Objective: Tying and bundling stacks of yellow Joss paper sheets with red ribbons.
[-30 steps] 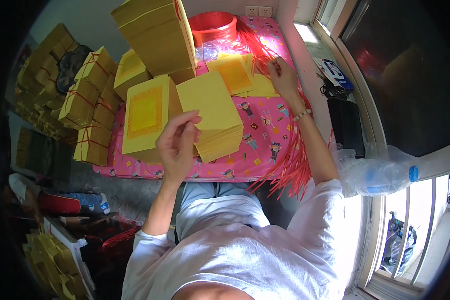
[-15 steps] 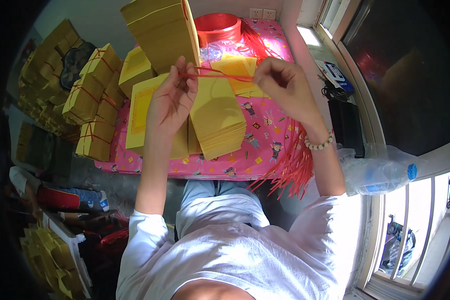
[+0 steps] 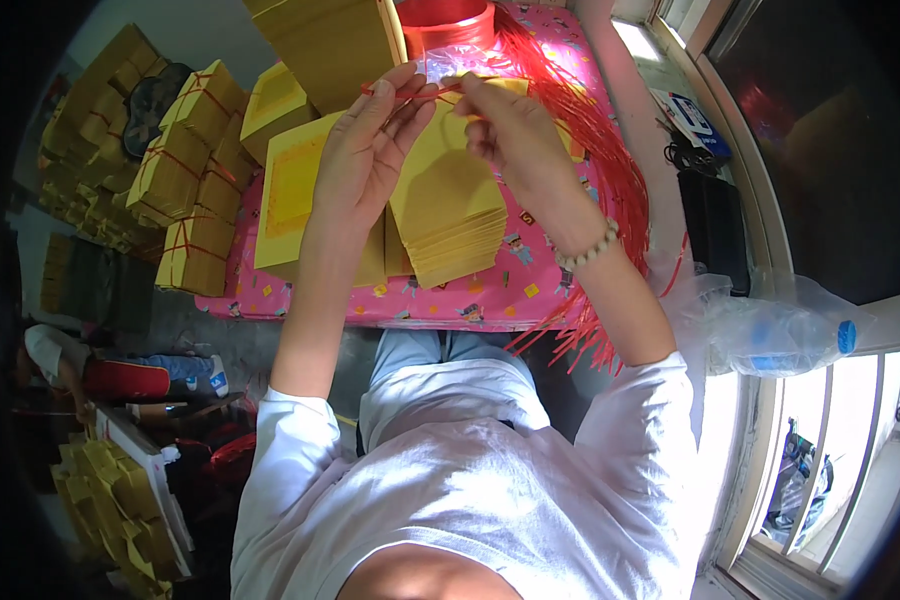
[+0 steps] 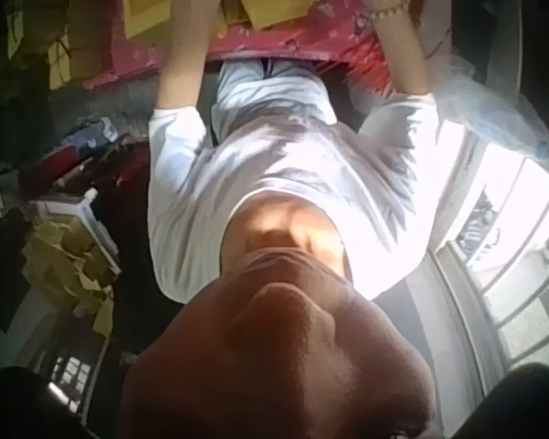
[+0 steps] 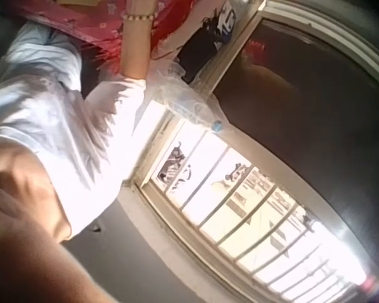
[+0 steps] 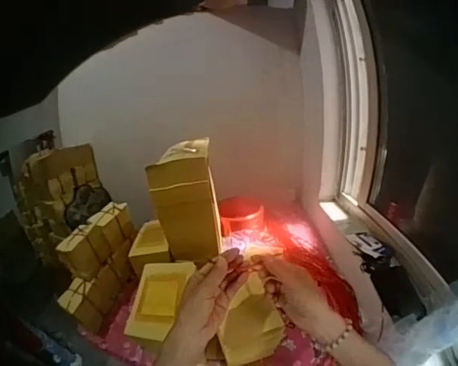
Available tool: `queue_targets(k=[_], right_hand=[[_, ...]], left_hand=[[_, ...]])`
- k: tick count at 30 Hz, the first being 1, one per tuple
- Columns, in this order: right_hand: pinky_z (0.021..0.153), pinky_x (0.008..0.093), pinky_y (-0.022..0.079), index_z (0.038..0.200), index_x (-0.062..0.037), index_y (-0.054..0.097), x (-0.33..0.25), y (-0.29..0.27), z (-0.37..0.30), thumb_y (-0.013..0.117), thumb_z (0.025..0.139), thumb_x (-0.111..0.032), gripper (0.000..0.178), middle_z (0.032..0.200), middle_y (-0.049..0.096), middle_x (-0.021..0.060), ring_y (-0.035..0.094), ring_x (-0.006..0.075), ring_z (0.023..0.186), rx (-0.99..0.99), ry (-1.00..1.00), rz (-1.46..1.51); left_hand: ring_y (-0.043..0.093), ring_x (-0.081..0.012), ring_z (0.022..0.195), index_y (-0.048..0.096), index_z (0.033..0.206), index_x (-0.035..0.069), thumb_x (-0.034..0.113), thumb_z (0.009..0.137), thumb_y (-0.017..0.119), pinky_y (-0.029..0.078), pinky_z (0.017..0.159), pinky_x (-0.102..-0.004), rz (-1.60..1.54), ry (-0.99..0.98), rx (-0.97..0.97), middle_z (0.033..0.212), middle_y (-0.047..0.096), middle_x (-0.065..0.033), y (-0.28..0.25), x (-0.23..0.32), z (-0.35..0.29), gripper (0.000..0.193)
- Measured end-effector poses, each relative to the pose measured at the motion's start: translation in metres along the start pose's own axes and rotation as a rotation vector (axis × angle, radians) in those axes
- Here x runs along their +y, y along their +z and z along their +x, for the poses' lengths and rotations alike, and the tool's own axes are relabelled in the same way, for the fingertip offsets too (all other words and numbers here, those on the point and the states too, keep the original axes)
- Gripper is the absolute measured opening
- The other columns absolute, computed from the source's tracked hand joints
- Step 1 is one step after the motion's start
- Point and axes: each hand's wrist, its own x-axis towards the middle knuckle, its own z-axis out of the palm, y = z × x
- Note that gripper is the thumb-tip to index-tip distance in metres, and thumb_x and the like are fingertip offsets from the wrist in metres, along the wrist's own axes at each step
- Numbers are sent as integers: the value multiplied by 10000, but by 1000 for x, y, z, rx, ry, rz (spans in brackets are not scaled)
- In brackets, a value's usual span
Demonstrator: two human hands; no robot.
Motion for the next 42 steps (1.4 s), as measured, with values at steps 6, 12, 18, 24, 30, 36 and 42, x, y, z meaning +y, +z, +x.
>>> queue_targets(k=[6, 12, 18, 24, 30, 36, 42], right_hand=[[550, 185, 424, 857, -78, 631, 25, -14, 16, 647, 885, -286, 211, 755, 585, -43, 515, 38, 617, 226, 25, 9], [582, 203, 426, 846, -107, 616, 68, -45, 12, 620, 909, -274, 179, 731, 573, -44, 512, 40, 618, 263, 125, -140], [553, 215, 421, 893, -85, 607, 88, -43, 9, 601, 912, -277, 193, 774, 589, -35, 520, 55, 608, 265, 207, 51], [732, 239, 482, 1022, -27, 622, 105, -58, 13, 559, 939, -221, 221, 920, 652, 34, 593, 101, 806, 198, 308, 166], [787, 254, 496, 1100, 8, 601, 119, -60, 17, 524, 955, -222, 283, 1031, 658, 68, 616, 122, 893, 149, 382, 181], [693, 236, 503, 1121, -12, 621, 135, -52, 16, 534, 938, -231, 299, 990, 660, 56, 623, 127, 835, 110, 495, -30], [635, 244, 488, 1098, -3, 583, 168, -65, 16, 541, 931, -225, 282, 947, 643, 58, 617, 123, 804, 167, 481, 4]], left_hand=[[606, -164, 975, 591, 1132, -12, 197, 955, 551, 511, 885, -287, 85, 92, 154, 1077, 615, -71, -25, -5, -17, 277], [580, -80, 821, 617, 1118, 23, 229, 955, 561, 473, 711, -217, 113, 172, 441, 974, 634, -10, -69, -32, -49, 270], [577, -74, 776, 611, 1138, 44, 216, 951, 566, 462, 655, -227, 247, 163, 577, 897, 633, 4, -80, -58, -62, 257], [574, -73, 856, 620, 1126, 3, 222, 979, 515, 474, 753, -232, 380, 193, 653, 975, 641, -16, -77, -80, -72, 284], [560, -110, 1022, 597, 1153, -15, 233, 978, 512, 455, 873, -252, 168, 154, 735, 1130, 613, -59, -82, -106, -76, 315], [571, -132, 1016, 587, 1152, -6, 265, 967, 528, 470, 869, -268, 35, 140, 785, 1096, 619, -66, -94, -112, -78, 334], [579, -140, 985, 600, 1097, -2, 209, 952, 531, 471, 858, -277, -112, 73, 779, 1075, 619, -58, -99, -115, -74, 265]])
